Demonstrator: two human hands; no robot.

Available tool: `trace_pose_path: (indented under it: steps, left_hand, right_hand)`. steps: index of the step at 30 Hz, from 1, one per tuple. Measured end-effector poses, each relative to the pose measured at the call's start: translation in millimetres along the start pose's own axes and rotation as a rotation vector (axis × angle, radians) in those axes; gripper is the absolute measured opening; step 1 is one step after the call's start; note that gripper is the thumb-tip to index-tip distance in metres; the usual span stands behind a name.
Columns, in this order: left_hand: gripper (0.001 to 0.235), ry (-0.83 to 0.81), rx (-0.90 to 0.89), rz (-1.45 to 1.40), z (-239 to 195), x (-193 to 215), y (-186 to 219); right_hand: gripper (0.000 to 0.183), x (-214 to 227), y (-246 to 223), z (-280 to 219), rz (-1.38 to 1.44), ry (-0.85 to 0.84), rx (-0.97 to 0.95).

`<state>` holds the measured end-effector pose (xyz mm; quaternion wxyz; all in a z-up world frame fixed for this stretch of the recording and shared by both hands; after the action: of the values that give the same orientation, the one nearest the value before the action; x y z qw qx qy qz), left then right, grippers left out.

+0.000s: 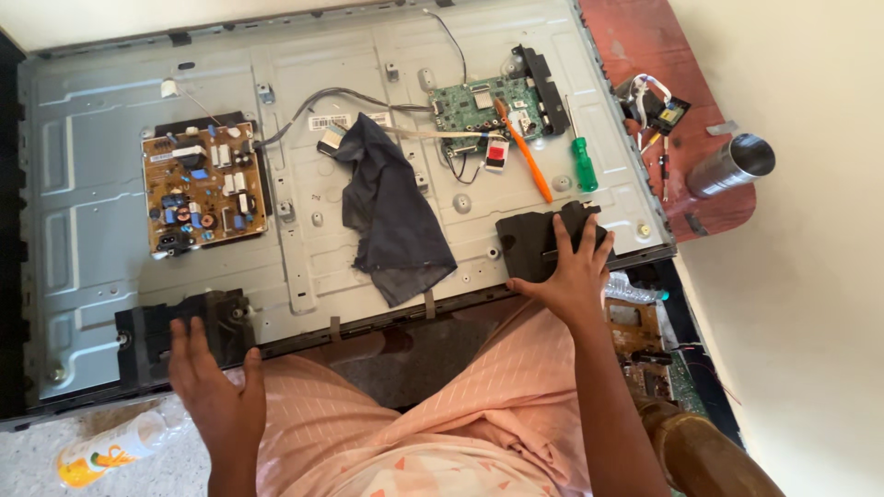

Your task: The person sits on the floor and works on the back panel of a disassembled appliance. They handle black plastic housing parts, wipe the metal surface with a cloth, and use a toothbrush and screwdriver to clean and adjust a small electronic module.

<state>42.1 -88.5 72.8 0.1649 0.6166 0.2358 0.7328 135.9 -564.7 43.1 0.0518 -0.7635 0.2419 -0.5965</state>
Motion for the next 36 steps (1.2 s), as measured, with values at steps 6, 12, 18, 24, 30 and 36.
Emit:
trace_pose_path:
  steps: [6,12,18,24,30,36]
  left_hand:
    - [0.074,-0.112,-0.126,-0.031,23.6,-36.5,36.4]
    - [0.073,-0.208,-0.279,-0.081,37.2,-63.1,92.0]
    - [0.072,-0.537,-0.285,-0.284,29.7,-118.4,129.3]
    - [0.083,-1.071,-0.015,-0.929,29.9,-215.8,193.6]
    - [0.087,-1.027,-0.123,-0.876,19.3,-236.8,224.7]
    - [0.09,-1.207,0.11,-0.848,10.2,-221.0,215.2]
  right_hand:
    - [0.128,10.6,14.9,13.6,0.134,0.005,0.091]
    - [0.122,-4.2,13.8,14.3,-0.037,0.017,0.075]
    - [0.099,-4.5,53.0,24.4,0.077,0.206,0.031]
    - [0.066,9.9,106.5,43.8,0.617,0.2,0.154]
    - [0.062,-0.8,102.7,24.8,0.637,0.196,0.118]
    - [0.063,4.2,93.0,11.7,0.621,0.183,0.093]
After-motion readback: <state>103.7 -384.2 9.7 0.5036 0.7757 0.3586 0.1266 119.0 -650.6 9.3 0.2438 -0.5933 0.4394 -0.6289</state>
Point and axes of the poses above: each hand's wrist, its own z-axis towards the middle knuckle, its own x-axis out of the back of the hand, y = z × x, the point moved 3 cm from there along z, towards the middle knuckle, and after that the axes turned 15 degrees about -y, right-handed, at the moved point
